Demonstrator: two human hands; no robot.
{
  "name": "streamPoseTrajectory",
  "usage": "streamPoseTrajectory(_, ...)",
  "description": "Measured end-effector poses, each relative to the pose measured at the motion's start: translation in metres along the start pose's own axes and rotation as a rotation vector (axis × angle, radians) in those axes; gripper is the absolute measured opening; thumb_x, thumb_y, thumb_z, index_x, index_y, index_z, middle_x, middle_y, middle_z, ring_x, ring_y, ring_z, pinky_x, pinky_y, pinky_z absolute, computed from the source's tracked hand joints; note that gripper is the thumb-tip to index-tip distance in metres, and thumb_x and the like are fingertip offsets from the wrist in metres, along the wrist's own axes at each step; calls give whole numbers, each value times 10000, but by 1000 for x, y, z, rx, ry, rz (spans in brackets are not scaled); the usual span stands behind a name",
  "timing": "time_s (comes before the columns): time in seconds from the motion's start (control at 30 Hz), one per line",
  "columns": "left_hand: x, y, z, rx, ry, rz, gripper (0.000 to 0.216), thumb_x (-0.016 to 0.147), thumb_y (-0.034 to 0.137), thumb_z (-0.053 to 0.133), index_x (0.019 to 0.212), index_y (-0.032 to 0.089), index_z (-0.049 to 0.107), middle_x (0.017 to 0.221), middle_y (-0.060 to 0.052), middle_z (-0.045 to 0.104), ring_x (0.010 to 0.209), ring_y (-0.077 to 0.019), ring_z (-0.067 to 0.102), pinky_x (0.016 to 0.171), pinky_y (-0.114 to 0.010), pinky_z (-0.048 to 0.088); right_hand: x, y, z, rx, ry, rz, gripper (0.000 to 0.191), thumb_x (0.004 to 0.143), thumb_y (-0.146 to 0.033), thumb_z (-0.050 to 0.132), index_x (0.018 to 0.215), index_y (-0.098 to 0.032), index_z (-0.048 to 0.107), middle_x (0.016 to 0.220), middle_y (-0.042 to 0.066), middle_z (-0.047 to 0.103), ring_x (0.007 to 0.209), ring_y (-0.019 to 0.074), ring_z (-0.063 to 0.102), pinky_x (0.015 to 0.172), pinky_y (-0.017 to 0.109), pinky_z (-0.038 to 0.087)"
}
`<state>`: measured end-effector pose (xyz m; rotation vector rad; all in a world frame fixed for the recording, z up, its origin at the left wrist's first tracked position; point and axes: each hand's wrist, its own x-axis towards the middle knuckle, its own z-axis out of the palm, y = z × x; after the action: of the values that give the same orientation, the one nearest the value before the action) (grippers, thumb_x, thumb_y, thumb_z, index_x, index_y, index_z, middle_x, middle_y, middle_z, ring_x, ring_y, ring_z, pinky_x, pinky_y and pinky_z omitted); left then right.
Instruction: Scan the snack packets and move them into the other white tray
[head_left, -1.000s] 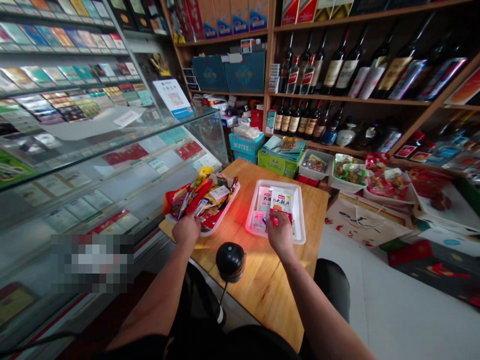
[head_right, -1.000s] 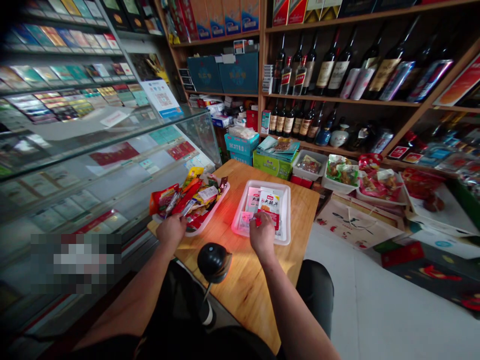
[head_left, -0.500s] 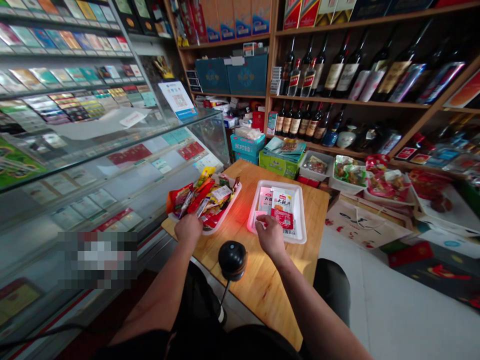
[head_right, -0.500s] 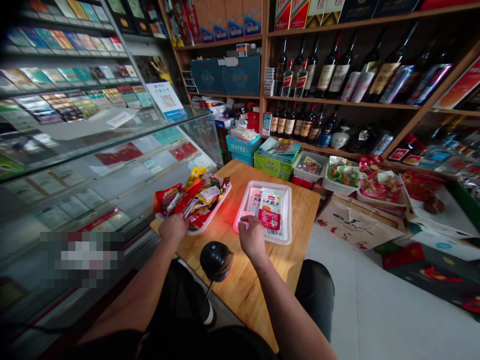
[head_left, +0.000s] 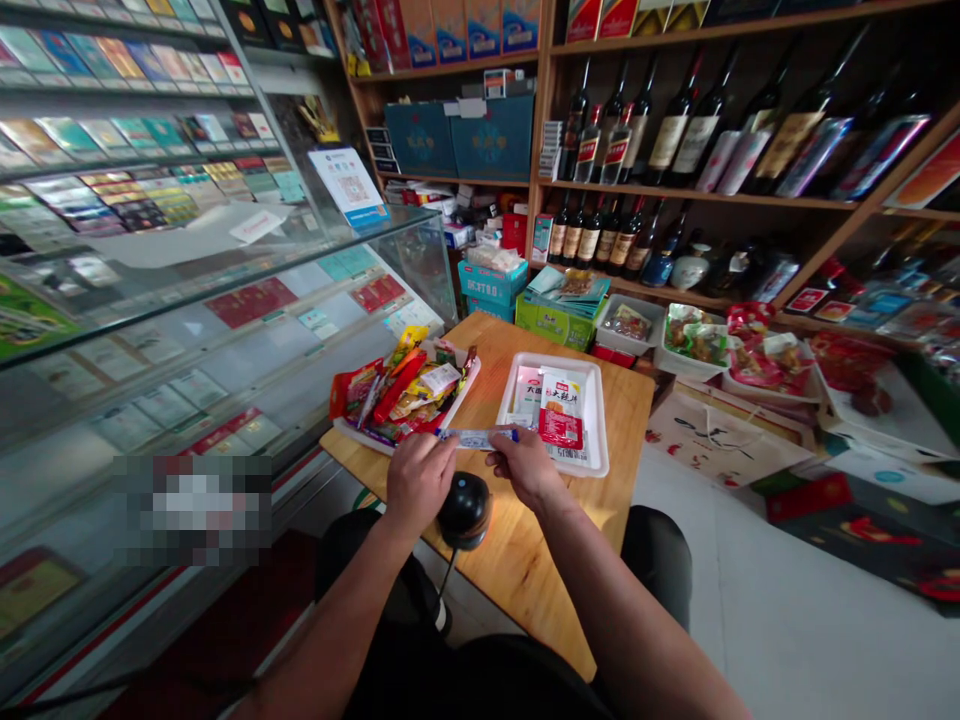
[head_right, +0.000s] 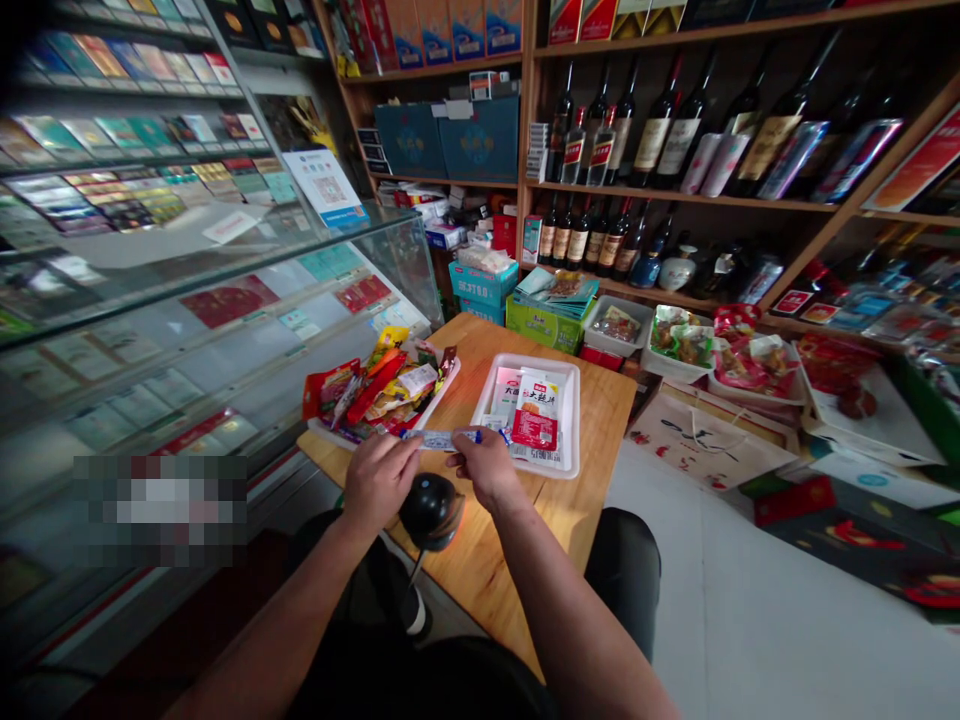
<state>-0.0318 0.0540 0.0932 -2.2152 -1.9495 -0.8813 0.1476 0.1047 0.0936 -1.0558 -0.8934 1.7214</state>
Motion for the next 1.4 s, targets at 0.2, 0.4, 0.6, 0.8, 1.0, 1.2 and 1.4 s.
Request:
streamPoseTrajectory(0.2, 6, 5, 2, -626, 178, -329, 452, 868, 445, 637, 1245, 196, 628, 1150, -123, 655, 956, -224, 641, 800, -339, 523, -2, -1, -13, -41, 53, -93, 318, 684, -383, 786, 836, -152, 629, 610, -5, 633, 512, 98, 567, 442, 188, 372)
streamPoseTrajectory(0.4, 20, -3, 9, -1145, -22, -643, 417, 741, 525, 753, 899, 150, 662, 668, 3, 606, 530, -102, 544, 459, -208, 324, 1, 3, -20, -129, 40, -136, 306, 708, -398, 770, 855, -147, 676, 632, 16, 669, 556, 112, 588, 487, 204, 400)
streamPoseTrajectory(0.6, 19, -8, 19, -1130, -76, -682, 418, 703, 513, 770, 880, 148, 671, 686, -23, 674, 611, -147, 639, 526, -228, 434, 2, 12, -18, -240, 139, -184, 323, 741, -464, 729, 824, -153, 706, 613, 26, 676, 536, 132, 586, 493, 230, 421)
streamPoseTrajectory(0.8, 18, -13, 28, -1142, -112, -630, 357, 684, 417, 791, 871, 142, 663, 682, -18, 677, 636, -140, 647, 586, -230, 462, 9, 20, -19, -352, 204, -235, 215, 718, -378, 712, 745, -165, 695, 595, 9, 666, 514, 130, 557, 509, 240, 430)
streamPoseTrajectory(1.0, 19, -37, 39, -1048, -202, -530, 457, 702, 503, 774, 970, 150, 662, 799, -36, 711, 656, -146, 666, 618, -247, 499, 23, 33, -29, -341, 209, -216, 190, 691, -295, 678, 827, -165, 705, 640, 19, 697, 538, 139, 599, 544, 246, 484)
streamPoseTrajectory(1.2, 15, -56, 55, -952, -298, -425, 383, 764, 465, 705, 986, 153, 679, 847, -50, 722, 602, -137, 622, 571, -257, 499, 31, 52, -42, -492, 250, -194, 211, 688, -296, 636, 824, -164, 730, 646, 19, 698, 558, 156, 606, 520, 241, 467)
streamPoseTrajectory(1.4, 8, -65, 70, -948, -354, -394, 333, 758, 413, 699, 964, 151, 687, 849, -60, 731, 635, -166, 647, 601, -283, 509, 29, 67, -52, -528, 233, -146, 201, 672, -252, 609, 814, -175, 728, 627, 14, 696, 532, 155, 592, 524, 246, 461)
